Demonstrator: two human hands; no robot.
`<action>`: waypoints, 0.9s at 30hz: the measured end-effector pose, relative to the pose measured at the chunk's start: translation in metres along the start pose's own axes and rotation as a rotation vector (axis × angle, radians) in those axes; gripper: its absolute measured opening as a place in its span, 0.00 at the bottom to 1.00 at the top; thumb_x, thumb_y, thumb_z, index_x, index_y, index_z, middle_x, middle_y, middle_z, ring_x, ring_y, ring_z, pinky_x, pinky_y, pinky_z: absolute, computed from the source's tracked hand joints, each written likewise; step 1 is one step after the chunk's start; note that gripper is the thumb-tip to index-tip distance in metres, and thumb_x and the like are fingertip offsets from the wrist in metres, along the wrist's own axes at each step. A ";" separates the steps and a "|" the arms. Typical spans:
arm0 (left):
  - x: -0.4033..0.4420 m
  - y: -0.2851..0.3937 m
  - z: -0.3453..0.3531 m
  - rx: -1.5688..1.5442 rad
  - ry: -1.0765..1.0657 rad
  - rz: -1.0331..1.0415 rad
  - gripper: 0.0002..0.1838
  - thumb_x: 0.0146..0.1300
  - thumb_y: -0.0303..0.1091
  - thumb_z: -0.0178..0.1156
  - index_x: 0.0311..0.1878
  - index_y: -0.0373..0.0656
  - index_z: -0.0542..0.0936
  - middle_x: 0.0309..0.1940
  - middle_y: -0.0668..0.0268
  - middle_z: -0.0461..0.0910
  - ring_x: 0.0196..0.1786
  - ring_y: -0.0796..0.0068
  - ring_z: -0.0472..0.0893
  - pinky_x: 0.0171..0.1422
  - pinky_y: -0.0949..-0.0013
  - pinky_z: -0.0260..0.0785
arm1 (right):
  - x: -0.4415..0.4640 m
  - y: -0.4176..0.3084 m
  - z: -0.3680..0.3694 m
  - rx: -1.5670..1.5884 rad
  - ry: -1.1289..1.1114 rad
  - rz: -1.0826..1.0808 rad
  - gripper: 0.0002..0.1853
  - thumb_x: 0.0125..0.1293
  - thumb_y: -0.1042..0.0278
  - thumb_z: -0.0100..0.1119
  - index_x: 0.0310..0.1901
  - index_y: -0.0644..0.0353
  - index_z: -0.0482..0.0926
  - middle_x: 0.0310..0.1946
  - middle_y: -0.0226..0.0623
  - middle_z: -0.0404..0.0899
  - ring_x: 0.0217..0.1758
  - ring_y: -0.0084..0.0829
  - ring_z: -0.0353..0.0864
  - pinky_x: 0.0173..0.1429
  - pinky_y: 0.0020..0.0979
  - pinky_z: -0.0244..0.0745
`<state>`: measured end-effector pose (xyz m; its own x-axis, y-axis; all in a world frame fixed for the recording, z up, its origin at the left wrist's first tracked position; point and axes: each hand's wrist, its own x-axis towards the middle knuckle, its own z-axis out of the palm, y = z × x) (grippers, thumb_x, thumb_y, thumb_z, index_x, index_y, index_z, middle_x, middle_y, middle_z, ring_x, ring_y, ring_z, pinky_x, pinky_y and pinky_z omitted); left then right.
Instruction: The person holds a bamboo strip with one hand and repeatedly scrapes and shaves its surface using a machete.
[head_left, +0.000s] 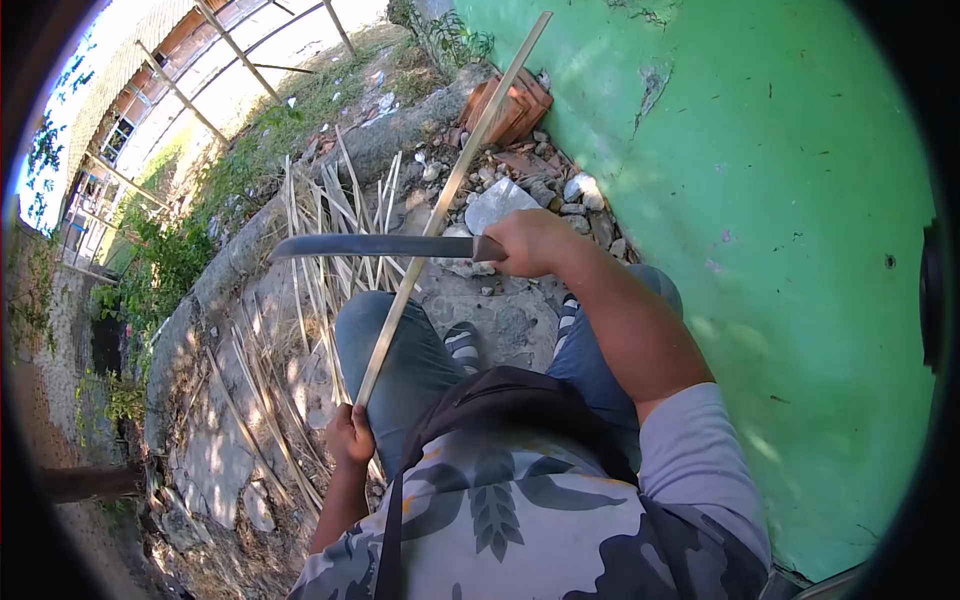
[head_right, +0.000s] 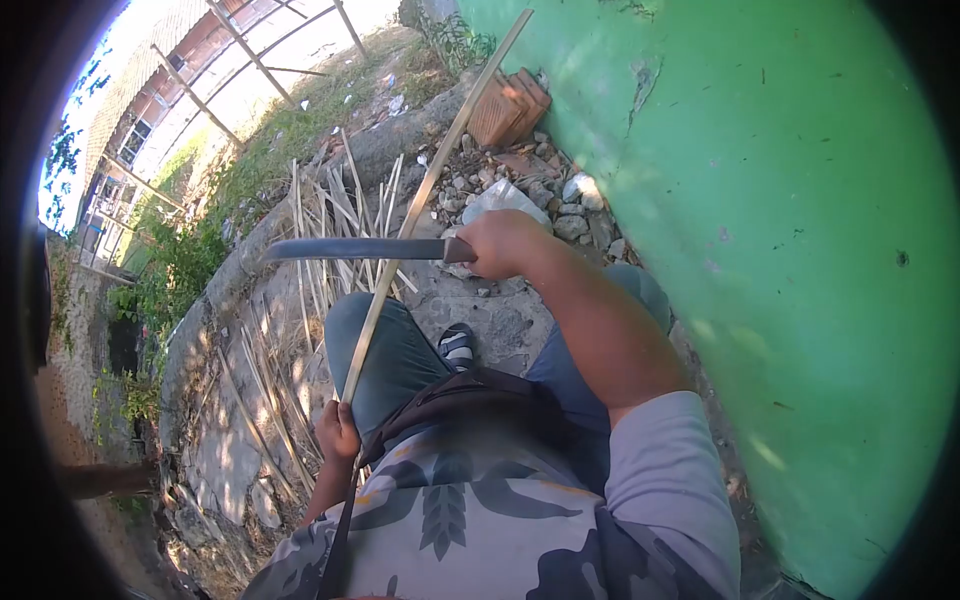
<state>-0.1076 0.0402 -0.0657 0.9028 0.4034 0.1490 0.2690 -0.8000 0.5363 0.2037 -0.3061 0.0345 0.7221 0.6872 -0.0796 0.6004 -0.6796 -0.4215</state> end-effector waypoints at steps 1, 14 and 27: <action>0.000 -0.001 0.000 -0.003 0.003 0.010 0.27 0.77 0.52 0.51 0.29 0.38 0.74 0.19 0.48 0.74 0.25 0.39 0.77 0.30 0.49 0.65 | -0.001 -0.012 -0.004 -0.058 -0.048 -0.031 0.12 0.57 0.57 0.68 0.42 0.48 0.85 0.38 0.41 0.87 0.45 0.45 0.87 0.50 0.46 0.80; 0.004 -0.005 0.002 0.020 0.013 0.003 0.26 0.76 0.51 0.52 0.28 0.38 0.74 0.18 0.48 0.74 0.25 0.39 0.77 0.29 0.48 0.64 | 0.017 0.067 0.001 0.261 0.322 0.299 0.17 0.56 0.58 0.68 0.44 0.60 0.85 0.37 0.52 0.86 0.41 0.49 0.87 0.48 0.43 0.79; 0.001 -0.001 0.001 -0.057 0.008 0.019 0.26 0.76 0.50 0.52 0.28 0.38 0.72 0.18 0.47 0.73 0.24 0.40 0.76 0.29 0.49 0.63 | 0.004 -0.013 -0.008 -0.154 -0.026 -0.081 0.13 0.57 0.52 0.68 0.41 0.48 0.86 0.39 0.42 0.88 0.44 0.48 0.87 0.47 0.45 0.79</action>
<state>-0.1063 0.0412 -0.0673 0.9048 0.3920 0.1664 0.2320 -0.7814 0.5793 0.2010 -0.2967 0.0468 0.6610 0.7466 -0.0750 0.7035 -0.6514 -0.2844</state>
